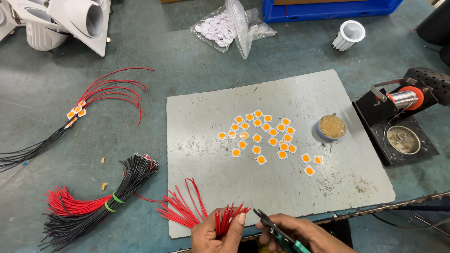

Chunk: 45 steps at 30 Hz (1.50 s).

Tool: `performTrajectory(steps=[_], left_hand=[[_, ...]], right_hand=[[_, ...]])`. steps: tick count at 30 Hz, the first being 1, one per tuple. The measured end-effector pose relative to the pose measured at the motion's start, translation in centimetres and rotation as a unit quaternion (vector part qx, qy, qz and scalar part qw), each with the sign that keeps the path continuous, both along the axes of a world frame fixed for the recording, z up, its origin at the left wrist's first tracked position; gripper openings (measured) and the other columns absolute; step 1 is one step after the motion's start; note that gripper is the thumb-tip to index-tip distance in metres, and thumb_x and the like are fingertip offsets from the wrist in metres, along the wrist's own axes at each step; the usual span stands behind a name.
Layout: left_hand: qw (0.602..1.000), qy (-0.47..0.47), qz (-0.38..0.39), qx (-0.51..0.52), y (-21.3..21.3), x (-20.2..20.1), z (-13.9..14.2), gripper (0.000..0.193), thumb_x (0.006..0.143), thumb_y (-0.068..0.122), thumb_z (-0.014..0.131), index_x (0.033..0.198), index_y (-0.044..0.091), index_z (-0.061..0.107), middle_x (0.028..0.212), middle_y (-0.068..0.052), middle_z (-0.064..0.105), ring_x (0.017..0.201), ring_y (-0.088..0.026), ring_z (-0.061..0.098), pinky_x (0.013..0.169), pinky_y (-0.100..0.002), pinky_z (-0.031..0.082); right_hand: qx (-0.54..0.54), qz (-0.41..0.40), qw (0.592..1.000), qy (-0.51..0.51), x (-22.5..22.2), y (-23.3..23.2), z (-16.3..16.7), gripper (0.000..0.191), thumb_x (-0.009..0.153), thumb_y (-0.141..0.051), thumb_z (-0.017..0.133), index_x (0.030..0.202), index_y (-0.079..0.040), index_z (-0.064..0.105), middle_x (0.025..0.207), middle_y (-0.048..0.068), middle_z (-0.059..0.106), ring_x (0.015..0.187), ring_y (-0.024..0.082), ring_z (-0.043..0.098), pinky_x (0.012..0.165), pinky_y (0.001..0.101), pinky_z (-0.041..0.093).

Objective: The person solders black and red wires to small square LED modules on a workbench. They apply flux to wire ends, use a soldering iron to attach wires to LED pads, and later strip and flux red wires. The work area includes pliers, a soldering station, and LED housings.

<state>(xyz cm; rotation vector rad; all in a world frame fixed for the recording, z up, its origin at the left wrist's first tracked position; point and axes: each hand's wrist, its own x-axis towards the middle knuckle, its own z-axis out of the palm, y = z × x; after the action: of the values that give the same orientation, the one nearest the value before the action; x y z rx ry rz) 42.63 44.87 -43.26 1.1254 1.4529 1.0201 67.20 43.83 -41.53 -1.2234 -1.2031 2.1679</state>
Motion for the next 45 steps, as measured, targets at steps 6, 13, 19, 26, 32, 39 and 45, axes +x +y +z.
performTrajectory(steps=[6,13,19,26,32,39,45], left_hand=[[0.999,-0.007,0.005,0.046,0.2,0.3,0.4,0.021,0.082,0.018,0.079,0.096,0.003,0.083,0.075,-0.008,0.084,0.070,-0.007,0.075,0.069,-0.026,0.059],[1.000,0.013,-0.005,-0.023,0.5,0.4,0.8,0.026,0.082,0.022,0.078,0.102,0.007,0.082,0.075,-0.008,0.084,0.069,-0.008,0.075,0.070,-0.027,0.059],[1.000,0.003,-0.002,-0.001,0.3,0.6,1.5,0.024,0.083,0.020,0.076,0.100,0.006,0.084,0.066,-0.005,0.081,0.061,-0.005,0.069,0.064,-0.024,0.056],[0.999,0.014,-0.038,-0.032,0.4,0.6,2.5,0.021,0.084,0.020,0.076,0.096,0.004,0.084,0.050,0.001,0.066,0.049,-0.003,0.055,0.049,-0.024,0.044],[0.994,-0.061,-0.079,-0.047,0.4,0.1,2.2,0.021,0.090,0.018,0.073,0.091,0.000,0.083,0.055,0.005,0.060,0.054,-0.001,0.050,0.050,-0.024,0.040],[0.988,-0.115,-0.077,-0.063,0.3,0.2,1.2,0.019,0.090,0.013,0.073,0.092,-0.003,0.083,0.057,0.006,0.061,0.054,-0.001,0.050,0.050,-0.023,0.038],[0.986,-0.122,-0.078,-0.078,0.2,0.1,0.9,0.019,0.089,0.012,0.073,0.096,-0.004,0.082,0.059,0.004,0.066,0.055,-0.001,0.053,0.051,-0.022,0.040]], right_hand=[[0.047,-0.029,0.997,0.052,-0.1,-0.1,-1.6,0.089,0.078,-0.052,0.078,0.147,-0.003,0.053,0.118,0.014,0.071,0.106,0.022,0.069,0.094,0.0364,0.056],[0.058,-0.004,0.997,0.055,0.3,0.2,-2.3,0.088,0.078,-0.045,0.080,0.148,-0.001,0.052,0.122,0.015,0.067,0.112,0.023,0.066,0.100,0.0391,0.054],[0.125,0.013,0.992,0.004,0.5,0.6,-1.2,0.083,0.072,-0.016,0.075,0.150,-0.004,0.050,0.128,0.015,0.071,0.113,0.024,0.069,0.104,0.0405,0.053],[0.126,0.033,0.990,-0.048,0.7,0.9,0.0,0.087,0.063,0.003,0.067,0.148,-0.005,0.052,0.140,0.013,0.061,0.131,0.025,0.060,0.117,0.0423,0.045],[0.152,0.048,0.986,-0.040,1.0,0.9,0.0,0.087,0.064,0.005,0.066,0.149,-0.003,0.051,0.146,0.014,0.058,0.137,0.027,0.055,0.123,0.0433,0.036],[0.130,0.038,0.990,-0.034,0.9,0.9,-0.2,0.086,0.064,0.006,0.065,0.148,-0.004,0.052,0.139,0.014,0.062,0.132,0.026,0.059,0.117,0.0414,0.044],[0.103,0.033,0.993,-0.046,0.6,1.0,0.2,0.081,0.066,0.006,0.066,0.146,-0.006,0.056,0.125,0.011,0.072,0.113,0.020,0.067,0.098,0.0354,0.053]])
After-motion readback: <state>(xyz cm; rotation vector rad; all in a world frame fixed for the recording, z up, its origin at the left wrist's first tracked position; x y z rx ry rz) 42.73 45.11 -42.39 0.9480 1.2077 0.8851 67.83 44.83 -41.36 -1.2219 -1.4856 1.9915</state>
